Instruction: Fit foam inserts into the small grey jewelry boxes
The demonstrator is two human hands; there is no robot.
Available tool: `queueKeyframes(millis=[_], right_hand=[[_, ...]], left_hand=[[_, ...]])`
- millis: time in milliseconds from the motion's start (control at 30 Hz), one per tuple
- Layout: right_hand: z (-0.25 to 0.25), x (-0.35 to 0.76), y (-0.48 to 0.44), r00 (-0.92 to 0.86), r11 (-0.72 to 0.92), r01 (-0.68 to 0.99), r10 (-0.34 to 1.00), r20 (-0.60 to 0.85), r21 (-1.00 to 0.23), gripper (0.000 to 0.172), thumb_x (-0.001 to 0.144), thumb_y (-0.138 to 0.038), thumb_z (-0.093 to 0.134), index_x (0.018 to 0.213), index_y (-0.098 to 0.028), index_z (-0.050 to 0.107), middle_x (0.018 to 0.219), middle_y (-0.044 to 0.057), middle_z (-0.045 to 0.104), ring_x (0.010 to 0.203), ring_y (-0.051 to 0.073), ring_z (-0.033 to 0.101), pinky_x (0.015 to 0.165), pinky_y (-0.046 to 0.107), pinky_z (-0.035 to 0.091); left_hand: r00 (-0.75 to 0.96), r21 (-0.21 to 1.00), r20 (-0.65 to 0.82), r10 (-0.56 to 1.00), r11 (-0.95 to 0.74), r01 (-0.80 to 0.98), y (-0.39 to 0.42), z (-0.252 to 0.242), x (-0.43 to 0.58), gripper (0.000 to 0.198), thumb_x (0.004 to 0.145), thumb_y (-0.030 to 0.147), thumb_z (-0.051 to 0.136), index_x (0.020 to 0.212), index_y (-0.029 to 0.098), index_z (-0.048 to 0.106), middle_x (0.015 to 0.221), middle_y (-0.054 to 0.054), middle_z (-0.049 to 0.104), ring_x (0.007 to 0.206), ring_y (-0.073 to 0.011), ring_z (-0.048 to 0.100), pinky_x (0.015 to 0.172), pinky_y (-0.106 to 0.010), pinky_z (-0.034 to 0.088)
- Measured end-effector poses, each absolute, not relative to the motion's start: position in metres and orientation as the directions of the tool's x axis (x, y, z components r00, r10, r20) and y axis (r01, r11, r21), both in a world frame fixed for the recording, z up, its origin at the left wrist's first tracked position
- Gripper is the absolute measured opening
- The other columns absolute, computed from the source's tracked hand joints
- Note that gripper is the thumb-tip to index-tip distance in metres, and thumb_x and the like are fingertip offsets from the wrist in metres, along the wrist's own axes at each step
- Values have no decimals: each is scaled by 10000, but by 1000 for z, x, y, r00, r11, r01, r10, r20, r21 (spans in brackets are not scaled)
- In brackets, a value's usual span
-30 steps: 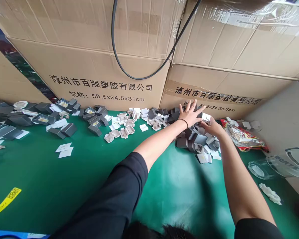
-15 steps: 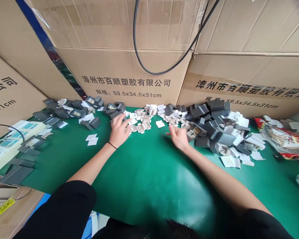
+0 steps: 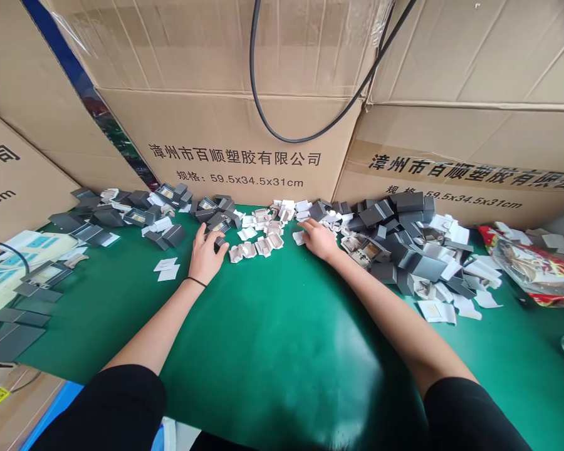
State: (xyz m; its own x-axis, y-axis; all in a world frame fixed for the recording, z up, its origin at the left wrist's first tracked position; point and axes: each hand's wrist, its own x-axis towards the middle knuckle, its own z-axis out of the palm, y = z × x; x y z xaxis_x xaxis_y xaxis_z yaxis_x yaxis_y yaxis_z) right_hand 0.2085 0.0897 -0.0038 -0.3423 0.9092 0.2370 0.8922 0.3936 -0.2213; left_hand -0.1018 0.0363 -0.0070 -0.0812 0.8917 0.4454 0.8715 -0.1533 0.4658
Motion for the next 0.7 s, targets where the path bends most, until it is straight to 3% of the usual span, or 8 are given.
queueKeyframes(millis=[133,200,300,367,433,533,633,700], right_hand=[[-7,206,97,-402,422,894,904,147,-149,311,877,-173,434,1142,-210,593,1091,84,598,1046,227,546,687,270,446],[-9,205,94,-398,422,890,904,154,-174,255,866,-157,440,1022,-202,636,1028,85,605,995,223,559,673,270,439],[-11,209,84,-347,420,849,901,261,-321,203,862,-170,440,920,-190,633,971,76,614,864,199,581,664,273,433],[-12,215,77,-263,424,787,887,379,-448,174,860,-184,444,905,-185,612,918,62,626,768,178,577,670,277,435],[-8,222,71,-122,422,711,862,492,-562,146,870,-213,444,876,-187,588,832,42,627,689,162,560,657,279,437],[3,232,66,141,424,533,809,570,-733,150,901,-306,433,854,-206,534,689,1,571,560,131,516,540,255,423],[13,236,64,263,454,315,802,536,-834,167,911,-380,429,873,-229,488,547,-55,461,415,103,442,406,228,371],[13,237,63,247,465,257,816,523,-847,164,906,-393,447,883,-236,487,518,-67,442,378,99,441,375,227,378]], left_hand=[[-120,679,584,803,-401,615,17,11,-83,245,742,331,659,935,199,587,1411,-100,394,1179,-273,501,937,-397,454],[-144,819,555,819,-508,267,5,15,-57,373,667,313,738,964,207,539,1386,-102,423,1223,-266,469,916,-377,467],[-17,929,211,977,-206,-306,-5,9,-10,349,693,311,729,942,210,506,1235,-73,558,1096,-208,570,848,-346,490],[124,883,16,992,44,-467,-2,1,14,359,660,261,761,911,196,512,1078,-36,620,938,-149,620,771,-279,495],[252,823,-95,963,218,-524,10,-5,29,363,634,216,781,878,190,513,923,4,630,801,-97,619,700,-221,482],[468,779,-129,874,381,-498,40,-10,43,353,630,204,785,827,191,493,837,29,607,749,-80,611,710,-219,485],[616,817,-67,785,398,-418,69,-8,54,390,639,206,779,924,221,513,949,14,593,853,-120,621,829,-317,495],[643,860,-25,765,344,-376,81,-6,59,575,635,193,777,1124,296,492,1055,-1,569,900,-145,614,857,-375,493]])
